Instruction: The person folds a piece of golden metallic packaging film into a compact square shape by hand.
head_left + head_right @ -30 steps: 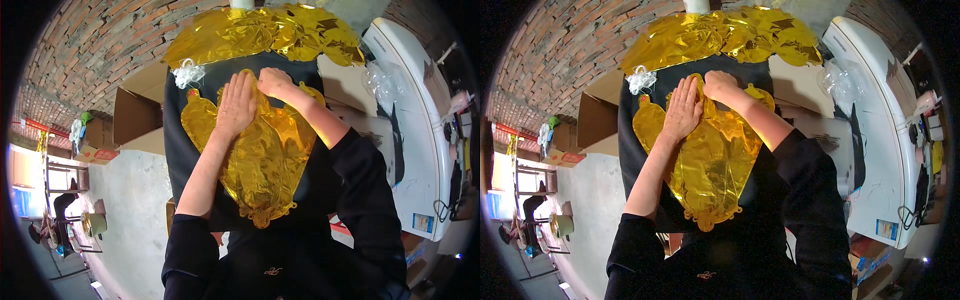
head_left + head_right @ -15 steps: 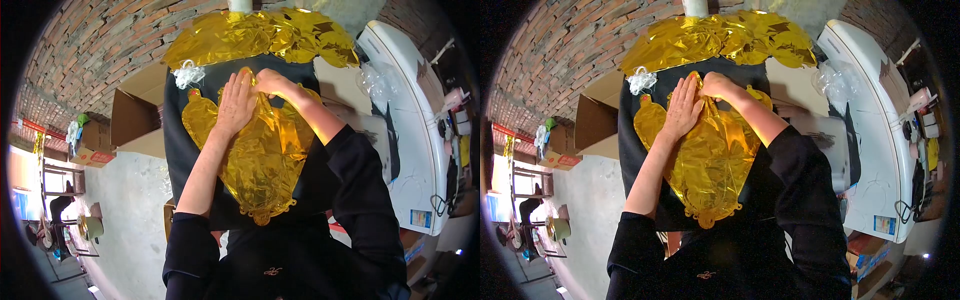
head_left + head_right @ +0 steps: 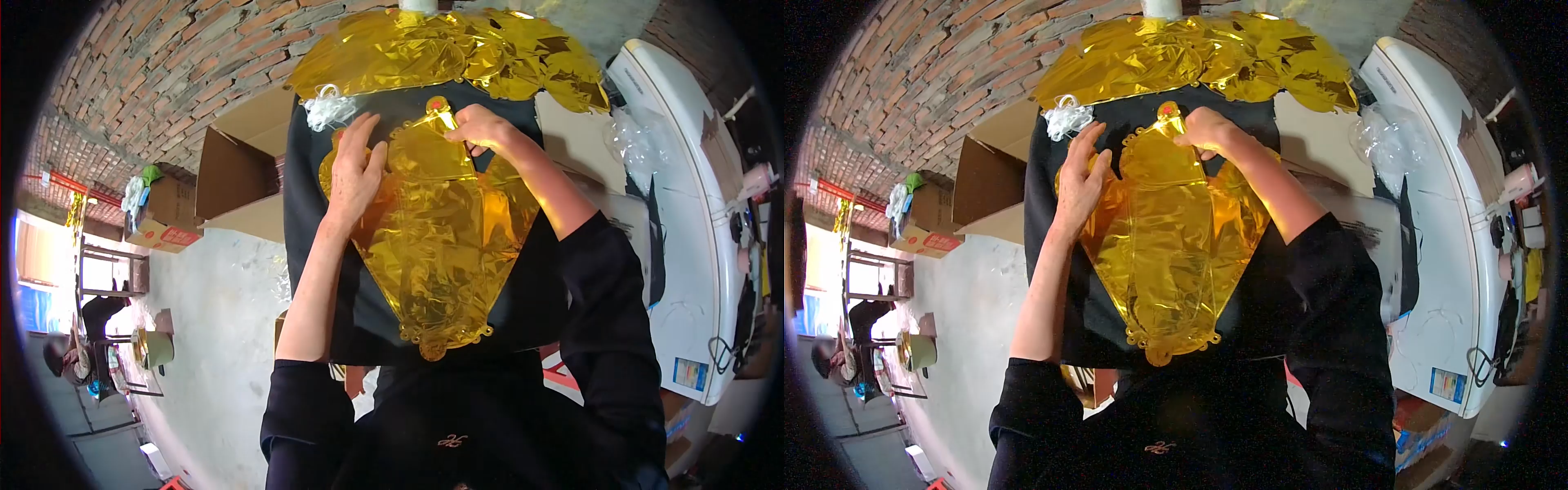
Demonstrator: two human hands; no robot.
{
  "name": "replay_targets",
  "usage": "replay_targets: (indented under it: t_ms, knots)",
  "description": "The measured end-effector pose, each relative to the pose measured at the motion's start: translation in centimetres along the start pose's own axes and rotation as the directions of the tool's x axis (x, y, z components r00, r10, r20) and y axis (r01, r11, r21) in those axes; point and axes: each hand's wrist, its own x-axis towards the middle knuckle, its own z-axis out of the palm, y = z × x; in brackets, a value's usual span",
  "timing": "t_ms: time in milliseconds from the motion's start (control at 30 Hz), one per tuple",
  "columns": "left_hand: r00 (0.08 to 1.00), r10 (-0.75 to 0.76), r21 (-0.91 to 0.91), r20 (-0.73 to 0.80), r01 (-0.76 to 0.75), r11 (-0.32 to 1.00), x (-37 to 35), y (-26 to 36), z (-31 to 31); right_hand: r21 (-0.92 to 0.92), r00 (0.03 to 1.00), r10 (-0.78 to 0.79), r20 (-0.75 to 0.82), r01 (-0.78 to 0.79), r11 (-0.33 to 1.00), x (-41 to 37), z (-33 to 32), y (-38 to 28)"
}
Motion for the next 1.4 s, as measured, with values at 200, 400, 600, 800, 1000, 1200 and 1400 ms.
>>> replay_targets:
  t_ms: [200, 400, 600, 800, 1000, 1200, 1400]
  knots:
    - [0.999, -0.05, 0.008, -0.013, 0.05, 0.999, -1.8, -1.1, -1.5, -0.023, 0.999, 0.048, 0.024, -0.048, 0.999, -0.5, -0.2, 0.1]
    - [0.995, 0.013, 0.117, 0.094, -0.024, 0.993, -2.4, -0.1, -0.9, -0.032, 0.994, 0.102, 0.036, -0.101, 0.994, -0.5, -0.1, 0.1]
    - [0.934, 0.22, 0.12, 0.28, -0.262, 0.958, -2.2, 0.8, 3.2, 0.168, 0.998, 0.063, -0.021, -0.059, 0.984, -0.6, 0.5, 1.1]
    - [0.9, 0.264, 0.203, 0.347, -0.347, 0.916, -2.0, -0.7, 5.6, 0.255, 0.999, 0.04, 0.023, -0.045, 0.966, -2.1, -0.1, 0.8]
    - [0.913, 0.257, 0.221, 0.316, -0.335, 0.916, -2.3, -1.2, 6.0, 0.425, 0.989, -0.011, 0.144, -0.052, 0.904, -5.2, -1.1, 2.0]
    - [0.924, 0.253, 0.211, 0.288, -0.319, 0.924, -2.4, -1.2, 6.2, 0.491, 0.985, -0.038, 0.171, -0.051, 0.87, -5.6, -0.6, 3.6]
    - [0.917, 0.259, 0.25, 0.304, -0.339, 0.907, -2.1, -0.9, 6.1, 0.44, 0.993, -0.022, 0.118, -0.032, 0.897, -5.3, -0.2, 3.4]
